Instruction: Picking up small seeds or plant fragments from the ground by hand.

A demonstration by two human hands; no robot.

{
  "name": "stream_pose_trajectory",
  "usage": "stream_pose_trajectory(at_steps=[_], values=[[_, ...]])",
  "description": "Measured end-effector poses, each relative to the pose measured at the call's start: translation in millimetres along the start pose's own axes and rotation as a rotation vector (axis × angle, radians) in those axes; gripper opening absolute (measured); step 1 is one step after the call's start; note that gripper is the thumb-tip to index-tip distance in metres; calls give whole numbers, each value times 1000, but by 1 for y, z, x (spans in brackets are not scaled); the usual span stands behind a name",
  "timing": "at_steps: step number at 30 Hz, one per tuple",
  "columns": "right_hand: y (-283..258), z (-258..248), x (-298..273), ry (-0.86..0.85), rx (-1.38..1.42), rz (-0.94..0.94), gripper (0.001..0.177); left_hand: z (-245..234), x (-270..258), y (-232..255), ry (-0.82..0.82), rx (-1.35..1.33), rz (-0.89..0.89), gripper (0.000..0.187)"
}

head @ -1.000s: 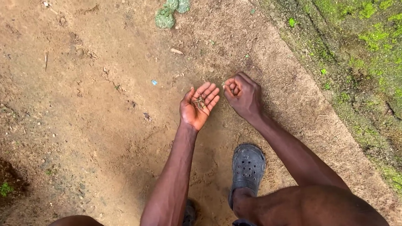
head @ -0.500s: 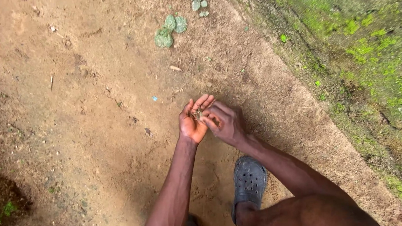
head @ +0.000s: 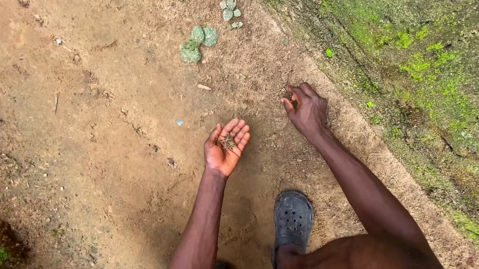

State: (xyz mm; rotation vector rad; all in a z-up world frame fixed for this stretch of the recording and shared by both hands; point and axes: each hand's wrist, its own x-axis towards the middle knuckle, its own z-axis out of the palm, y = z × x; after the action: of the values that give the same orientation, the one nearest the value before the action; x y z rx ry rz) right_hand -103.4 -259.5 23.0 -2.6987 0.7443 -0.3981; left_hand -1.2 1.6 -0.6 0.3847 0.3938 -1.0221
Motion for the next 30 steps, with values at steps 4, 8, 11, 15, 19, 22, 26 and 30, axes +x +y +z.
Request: stream_pose_trajectory(at_steps=[4,8,11,15,19,22,26,30], values=[[9,21,6,31,-42,-38,28,3,-1,0,9,5,1,55],[2,27,16,92,-68,-31,16,4,0,-4,36,15,-9,56],[8,39,17,106,-27,-34,11,2,-1,-3,42,19,-8,56],[-6,28,12,40,116,117,12,4,-2,1,50,43,11,56],[-43,2,-9,43,386,7,15,12,-2,3,62,44,18,55],[-74,-11,-26,-119,604,-40,6,5,6,-1,48,47,26,55],[-83,-4,-23,-290,694,-94,6,-6,11,-2,-2,-5,27,55],[-53,6,11,-161,548,10,13,-6,10,0,-29,-21,22,57]])
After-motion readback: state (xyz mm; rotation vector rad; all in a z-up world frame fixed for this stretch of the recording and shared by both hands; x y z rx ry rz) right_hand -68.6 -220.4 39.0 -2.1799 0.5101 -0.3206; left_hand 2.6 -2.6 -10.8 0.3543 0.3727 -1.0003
